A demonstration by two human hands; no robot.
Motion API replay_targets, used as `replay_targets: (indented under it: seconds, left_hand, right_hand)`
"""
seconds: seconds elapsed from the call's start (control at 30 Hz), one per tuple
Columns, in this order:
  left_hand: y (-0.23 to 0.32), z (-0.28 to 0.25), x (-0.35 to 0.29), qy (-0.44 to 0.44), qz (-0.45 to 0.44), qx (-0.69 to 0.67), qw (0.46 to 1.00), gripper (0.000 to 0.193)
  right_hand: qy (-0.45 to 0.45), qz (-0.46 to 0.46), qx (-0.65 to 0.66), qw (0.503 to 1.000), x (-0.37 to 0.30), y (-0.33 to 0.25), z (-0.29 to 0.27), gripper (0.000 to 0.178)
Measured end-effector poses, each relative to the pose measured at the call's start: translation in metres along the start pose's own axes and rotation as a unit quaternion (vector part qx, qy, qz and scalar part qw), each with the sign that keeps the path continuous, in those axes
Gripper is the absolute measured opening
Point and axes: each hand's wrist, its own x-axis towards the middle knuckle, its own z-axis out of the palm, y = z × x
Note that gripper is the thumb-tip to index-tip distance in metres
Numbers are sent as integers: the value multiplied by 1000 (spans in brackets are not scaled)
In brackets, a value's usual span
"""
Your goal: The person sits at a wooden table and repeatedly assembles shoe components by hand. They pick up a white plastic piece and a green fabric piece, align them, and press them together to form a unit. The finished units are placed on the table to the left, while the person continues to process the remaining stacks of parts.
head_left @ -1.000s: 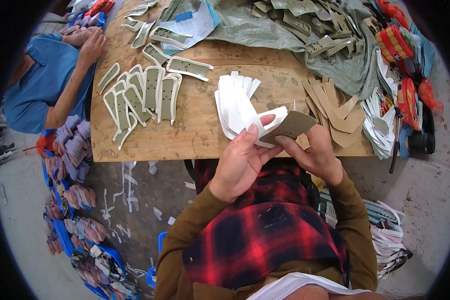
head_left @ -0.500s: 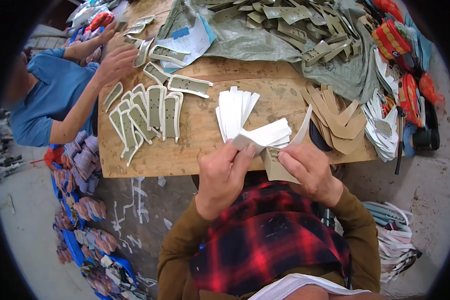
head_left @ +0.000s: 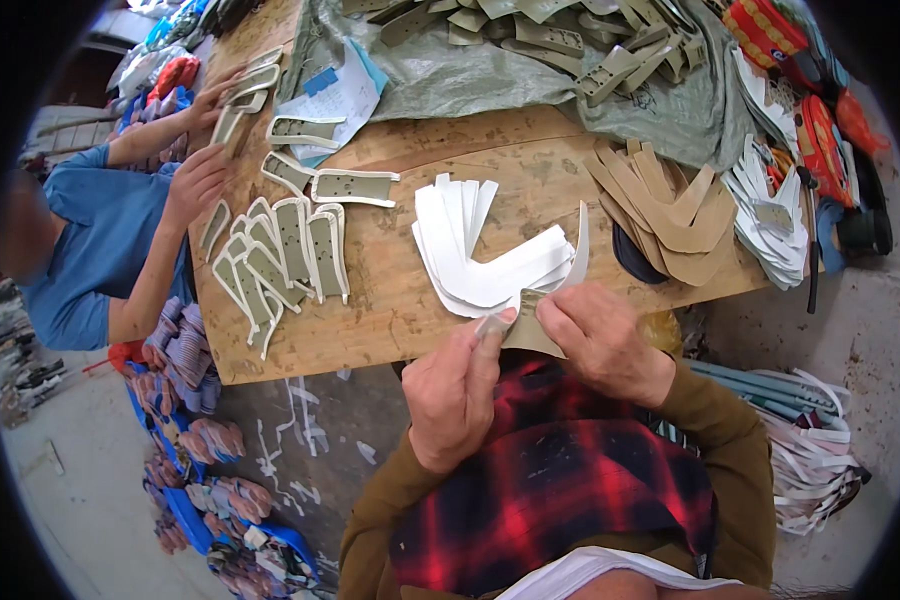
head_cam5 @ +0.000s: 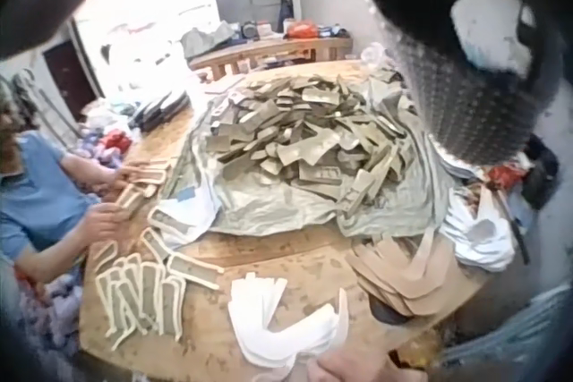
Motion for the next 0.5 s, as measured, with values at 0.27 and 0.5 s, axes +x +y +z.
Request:
replay_targets:
  seconds: [0.27, 0.5]
  left_hand:
    - [-30, 9, 9, 110, -140, -294, 939, 19]
    - [-20, 10, 7, 70, 14, -62, 996, 18]
  right_hand:
    - [24, -21, -7, 999, 2, 2, 5, 21]
    - [20, 1, -1, 1000, 4, 2, 11, 21]
